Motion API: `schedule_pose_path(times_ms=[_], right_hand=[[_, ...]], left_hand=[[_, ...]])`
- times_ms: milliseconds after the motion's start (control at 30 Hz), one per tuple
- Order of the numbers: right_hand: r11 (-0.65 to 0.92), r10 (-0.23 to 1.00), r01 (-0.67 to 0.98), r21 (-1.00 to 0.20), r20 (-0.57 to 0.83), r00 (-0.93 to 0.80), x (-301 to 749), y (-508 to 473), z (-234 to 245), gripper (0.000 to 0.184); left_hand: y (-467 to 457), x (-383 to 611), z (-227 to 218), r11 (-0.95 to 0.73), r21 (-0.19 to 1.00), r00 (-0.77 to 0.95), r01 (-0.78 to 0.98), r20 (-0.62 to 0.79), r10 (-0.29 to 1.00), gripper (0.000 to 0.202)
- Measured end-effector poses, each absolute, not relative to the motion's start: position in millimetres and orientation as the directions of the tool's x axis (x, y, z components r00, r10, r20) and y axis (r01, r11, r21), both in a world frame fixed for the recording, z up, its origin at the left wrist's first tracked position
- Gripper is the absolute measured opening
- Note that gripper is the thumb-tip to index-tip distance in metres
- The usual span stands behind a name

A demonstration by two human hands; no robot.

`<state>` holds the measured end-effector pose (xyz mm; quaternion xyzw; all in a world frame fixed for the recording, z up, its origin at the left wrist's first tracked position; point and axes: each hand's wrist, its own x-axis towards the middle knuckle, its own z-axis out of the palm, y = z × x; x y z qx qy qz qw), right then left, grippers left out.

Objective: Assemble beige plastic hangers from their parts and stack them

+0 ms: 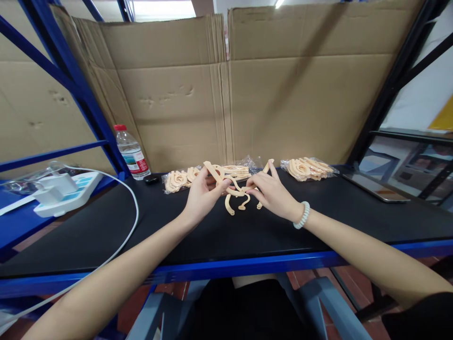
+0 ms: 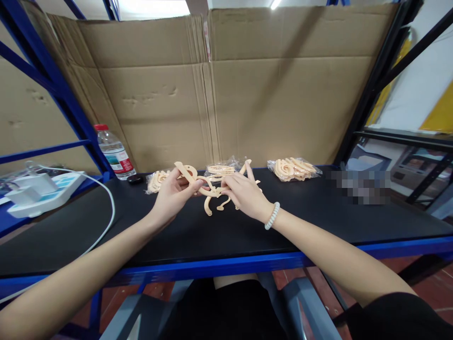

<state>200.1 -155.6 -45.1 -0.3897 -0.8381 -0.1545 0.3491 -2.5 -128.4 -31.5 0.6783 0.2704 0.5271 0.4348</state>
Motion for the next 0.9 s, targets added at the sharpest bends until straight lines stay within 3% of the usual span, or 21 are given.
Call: schedule_pose_path(times_ms=[200,367,600,900], right_hand=[[0.653,0.538,0.75,0.103,0.634,-0.555,201.5,-150.9,-48.7,0.014],[0.686,0.511,0.72,0.099,0.64,-0.575,199.7,-151.1,-46.9,0.02],[0.731,0.422,0.668,0.143,0.674,-0.606,198.2,-150.9,-49.8,0.025],[0.746,0.408,0.643,0.172,0.645,-0.646,197.4,-149.4,-52.2,0.026]], left_hand=[[-134.5,-0.8,-37.7,-0.686,0.727,0.322,0.034,0.642,0.696,0.023],[-138.8,2.1,-41.5,-0.719,0.687,0.278,0.105,0.674,0.684,0.019],[-136.6,1.2,-40.4,-0.636,0.767,0.273,0.082,0.597,0.755,0.02],[-131.1,1.0,-40.0,-0.497,0.868,0.311,0.007,0.47,0.826,0.024]])
